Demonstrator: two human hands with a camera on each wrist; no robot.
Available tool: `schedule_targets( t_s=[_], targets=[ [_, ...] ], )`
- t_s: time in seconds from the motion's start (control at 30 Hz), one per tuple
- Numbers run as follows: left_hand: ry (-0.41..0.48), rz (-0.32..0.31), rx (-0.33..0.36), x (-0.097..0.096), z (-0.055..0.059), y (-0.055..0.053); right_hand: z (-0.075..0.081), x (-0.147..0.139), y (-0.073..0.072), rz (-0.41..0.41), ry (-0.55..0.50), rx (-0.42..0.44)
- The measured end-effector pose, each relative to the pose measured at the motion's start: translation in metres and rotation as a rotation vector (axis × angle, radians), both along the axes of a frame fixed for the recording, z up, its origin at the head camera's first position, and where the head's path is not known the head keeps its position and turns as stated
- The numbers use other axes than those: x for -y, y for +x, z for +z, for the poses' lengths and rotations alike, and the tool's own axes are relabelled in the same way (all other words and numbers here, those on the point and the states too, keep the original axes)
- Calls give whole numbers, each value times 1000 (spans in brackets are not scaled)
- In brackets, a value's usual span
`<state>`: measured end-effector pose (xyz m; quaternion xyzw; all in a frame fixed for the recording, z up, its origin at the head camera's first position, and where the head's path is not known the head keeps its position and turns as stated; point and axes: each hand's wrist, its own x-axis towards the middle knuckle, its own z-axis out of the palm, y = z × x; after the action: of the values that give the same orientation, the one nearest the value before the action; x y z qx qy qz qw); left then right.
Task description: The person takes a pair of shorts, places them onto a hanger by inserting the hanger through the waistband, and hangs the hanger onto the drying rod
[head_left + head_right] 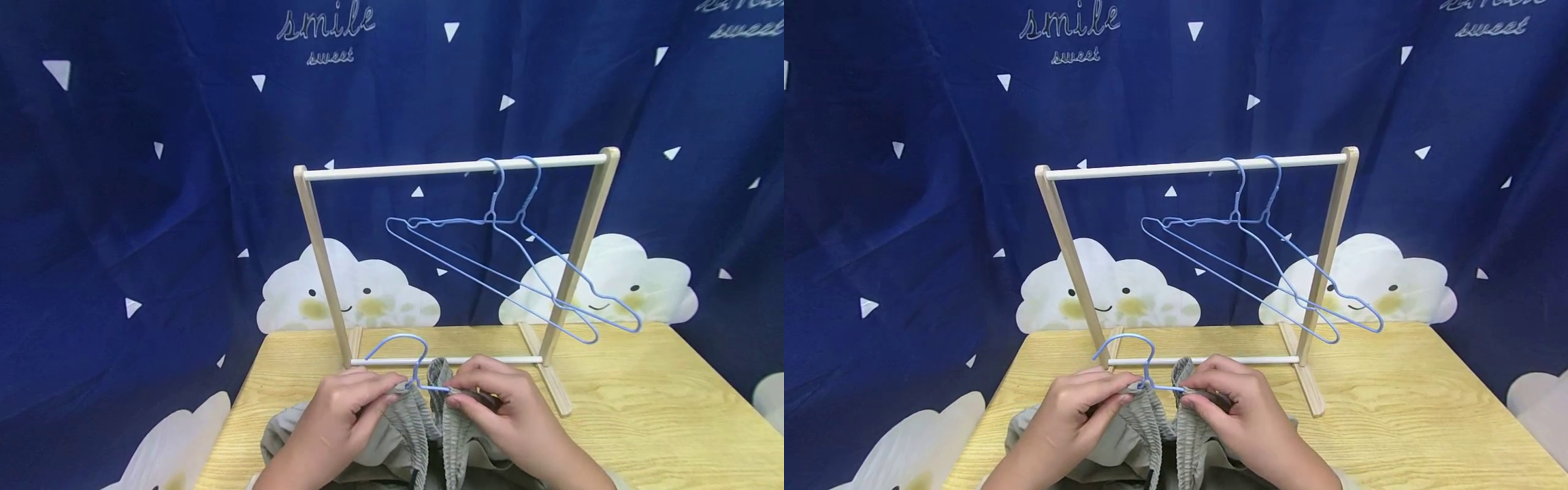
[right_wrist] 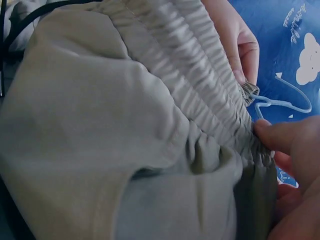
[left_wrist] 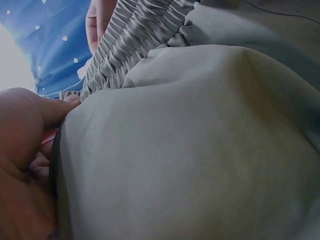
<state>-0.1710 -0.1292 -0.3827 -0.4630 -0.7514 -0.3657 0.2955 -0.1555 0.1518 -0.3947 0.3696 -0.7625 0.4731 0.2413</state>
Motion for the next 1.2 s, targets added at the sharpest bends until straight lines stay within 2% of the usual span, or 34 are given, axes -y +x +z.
schedule_targets(
  t_s=[0.37, 0.6, 0.83, 0.97, 1.2],
  targets=[
    [-2, 75, 108, 6, 1, 0, 4, -9, -1, -83, -46, -82],
    [17, 75, 104, 12, 2, -4, 10, -18, -1, -145, -48, -31],
    [11, 115, 145, 18, 2, -9, 15, -28, -1, -230, -27, -7],
    [6, 141, 163, 22, 3, -9, 19, -34, -2, -244, -28, -8],
    [19, 166, 150, 28, 7, -10, 27, -45, -1, -320, -52, 35]
  ],
)
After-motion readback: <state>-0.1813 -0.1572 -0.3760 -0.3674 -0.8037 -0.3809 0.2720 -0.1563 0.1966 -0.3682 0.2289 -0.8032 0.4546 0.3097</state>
